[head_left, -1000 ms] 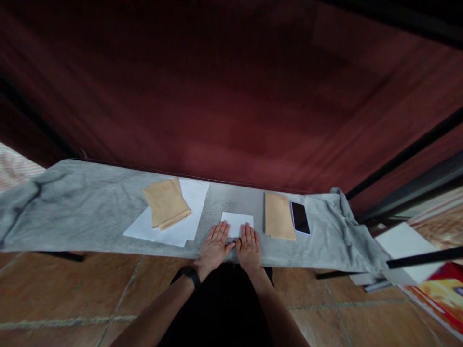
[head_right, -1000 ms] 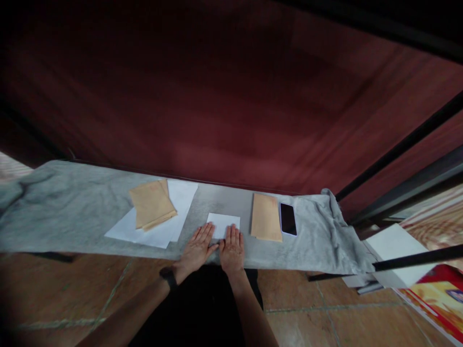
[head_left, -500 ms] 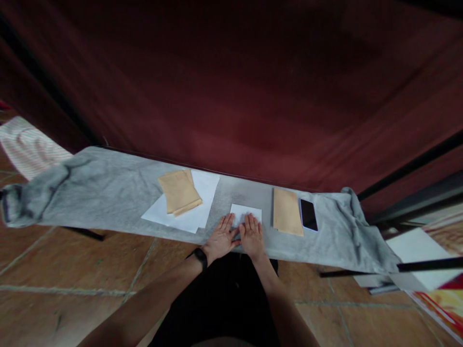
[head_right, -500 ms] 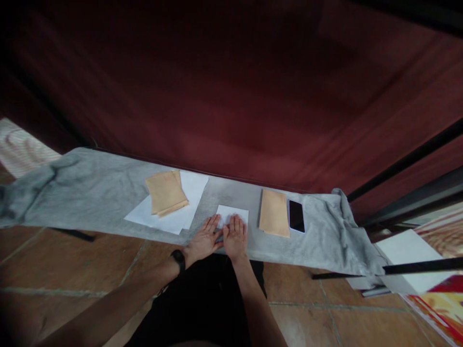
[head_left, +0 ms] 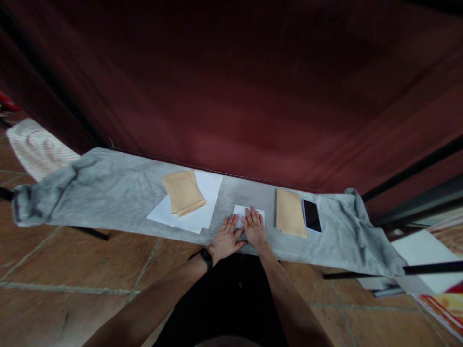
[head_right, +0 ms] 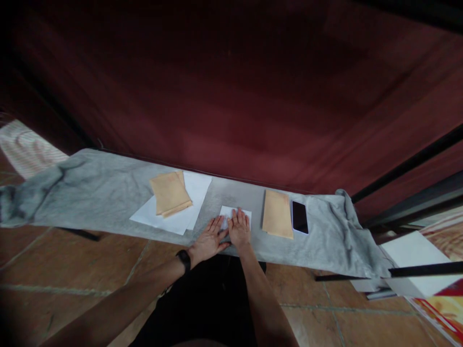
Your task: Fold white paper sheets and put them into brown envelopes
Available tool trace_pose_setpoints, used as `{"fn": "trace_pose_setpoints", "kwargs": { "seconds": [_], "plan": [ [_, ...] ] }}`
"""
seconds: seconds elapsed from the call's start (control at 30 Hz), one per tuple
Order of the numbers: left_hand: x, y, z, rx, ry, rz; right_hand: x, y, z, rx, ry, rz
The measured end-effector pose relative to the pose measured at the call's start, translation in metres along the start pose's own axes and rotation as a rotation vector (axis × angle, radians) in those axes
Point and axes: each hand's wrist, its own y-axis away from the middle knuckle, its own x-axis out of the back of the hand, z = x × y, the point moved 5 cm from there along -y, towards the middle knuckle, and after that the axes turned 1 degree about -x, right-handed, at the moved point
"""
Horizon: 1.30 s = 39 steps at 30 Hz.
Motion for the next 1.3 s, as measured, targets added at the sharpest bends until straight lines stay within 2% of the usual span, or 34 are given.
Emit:
{"fn": "trace_pose_setpoints", "kwargs": {
  "seconds": [0.23, 0.77, 1.03, 1.17, 1.3],
  "plan": [
    [-0.004, 0.001, -0.002, 0.004, -0.022, 0.021, 0.000, 0.008, 0.013, -0.063, 0.026, 0.070],
    [-0.008, 0.011, -0.008, 0.031, 0.031, 0.015, 0.001, 0.031, 0.027, -0.078, 0.049, 0.301],
    [-0.005, 0.019, -0.014, 0.043, 0.004, -0.010, 0.002, 0.032, 0.027, -0.107, 0.024, 0.239],
    [-0.001, 0.010, -0.009, 0.095, 0.000, 0.002, 0.003, 0.032, 0.027, -0.113, -0.010, 0.245],
    [-0.002, -0.014, 0.004, 0.070, 0.030, -0.003, 0.003, 0.033, 0.026, -0.108, -0.029, 0.256]
  ]
}}
